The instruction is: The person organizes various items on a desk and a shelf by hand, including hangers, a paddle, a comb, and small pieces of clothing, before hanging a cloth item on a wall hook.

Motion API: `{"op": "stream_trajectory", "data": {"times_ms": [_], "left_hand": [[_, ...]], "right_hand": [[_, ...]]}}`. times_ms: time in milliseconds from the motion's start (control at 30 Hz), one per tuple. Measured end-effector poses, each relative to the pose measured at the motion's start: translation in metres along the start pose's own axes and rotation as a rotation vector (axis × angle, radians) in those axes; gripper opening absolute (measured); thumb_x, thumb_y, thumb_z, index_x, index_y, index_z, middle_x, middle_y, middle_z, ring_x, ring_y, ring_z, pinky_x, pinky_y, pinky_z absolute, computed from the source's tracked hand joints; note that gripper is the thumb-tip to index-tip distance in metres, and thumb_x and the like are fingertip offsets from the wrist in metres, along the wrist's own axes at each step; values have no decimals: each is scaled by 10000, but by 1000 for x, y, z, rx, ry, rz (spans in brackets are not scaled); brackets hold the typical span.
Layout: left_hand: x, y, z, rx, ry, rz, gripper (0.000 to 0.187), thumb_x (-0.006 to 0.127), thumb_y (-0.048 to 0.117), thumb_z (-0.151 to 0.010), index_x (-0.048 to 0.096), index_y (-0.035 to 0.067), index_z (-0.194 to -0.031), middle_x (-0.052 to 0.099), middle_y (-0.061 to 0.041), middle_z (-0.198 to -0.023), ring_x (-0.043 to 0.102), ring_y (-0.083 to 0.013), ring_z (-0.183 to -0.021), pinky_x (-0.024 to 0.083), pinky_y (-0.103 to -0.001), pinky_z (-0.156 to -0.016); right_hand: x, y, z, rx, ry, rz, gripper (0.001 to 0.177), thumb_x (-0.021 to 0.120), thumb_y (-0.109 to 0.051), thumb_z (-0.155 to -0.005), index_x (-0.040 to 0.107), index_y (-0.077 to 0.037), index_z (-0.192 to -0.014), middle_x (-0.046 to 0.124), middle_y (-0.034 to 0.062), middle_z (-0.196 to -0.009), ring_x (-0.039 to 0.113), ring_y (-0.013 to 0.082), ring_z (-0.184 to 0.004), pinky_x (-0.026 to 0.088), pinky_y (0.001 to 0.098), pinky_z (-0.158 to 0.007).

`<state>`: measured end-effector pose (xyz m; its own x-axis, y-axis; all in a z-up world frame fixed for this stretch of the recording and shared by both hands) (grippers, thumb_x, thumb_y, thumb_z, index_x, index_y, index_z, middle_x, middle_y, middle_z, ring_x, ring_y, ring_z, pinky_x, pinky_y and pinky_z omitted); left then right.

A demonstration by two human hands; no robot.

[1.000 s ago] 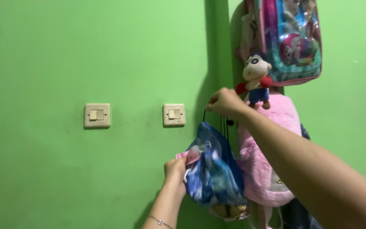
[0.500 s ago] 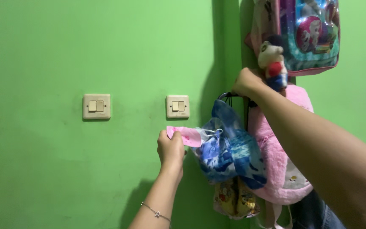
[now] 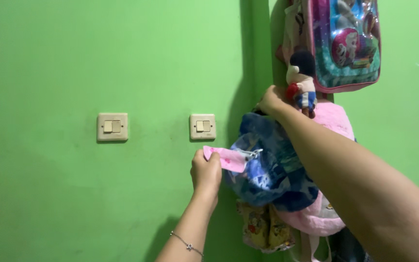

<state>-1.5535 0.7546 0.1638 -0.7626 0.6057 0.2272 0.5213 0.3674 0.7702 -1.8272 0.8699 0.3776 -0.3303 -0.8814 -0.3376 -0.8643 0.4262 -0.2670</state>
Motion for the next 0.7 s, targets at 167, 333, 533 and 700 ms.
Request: {"op": "stream_trajectory", "data": {"times_ms": [167,333,533,700], "left_hand": [[-14,16,9,31,3,9,236,582,234,-867,687,59,-985,765,-134,-959,745,-284,-901,551,-400,-808],[-26,28,11,34,-2,88,262,552,259,-907,683,33,-924,755,-116,-889,703,-231,-807,534,-386,-750],[-23,29,12,48,-20,98,263,550,256,-900,684,29,-900,745,-88,-848,678,-187,-767,526,-364,-716],[-19,27,10,39,-36,107,269,562,244,-890,677,6,-841,727,-96,-793,665,-190,-724,522,-367,-677]], "right_hand": [[-8,-9,9,-33,-72,216,425,842,-136,-760,618,82,-1048,747,227,-949,748,309,-849,629,402,-722],[-29,-20,21,-81,-132,378,294,770,-110,-803,673,66,-1018,746,242,-949,749,332,-849,620,413,-724],[-48,-29,37,-114,-143,559,188,683,-78,-854,739,47,-983,745,259,-949,750,359,-849,609,427,-727],[-39,-41,43,-216,-380,798,208,604,-55,-908,790,36,-932,750,263,-923,762,362,-820,605,438,-710]]}}
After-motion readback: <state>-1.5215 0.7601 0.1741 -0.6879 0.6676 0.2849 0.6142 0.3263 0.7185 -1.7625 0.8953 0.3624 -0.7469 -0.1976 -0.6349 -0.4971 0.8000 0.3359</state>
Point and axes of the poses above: each hand's wrist, its own z-axis away from the middle knuckle, its own x-axis out of the palm, y = z × x, the point moved 2 cm from there along -z, towards the middle knuckle
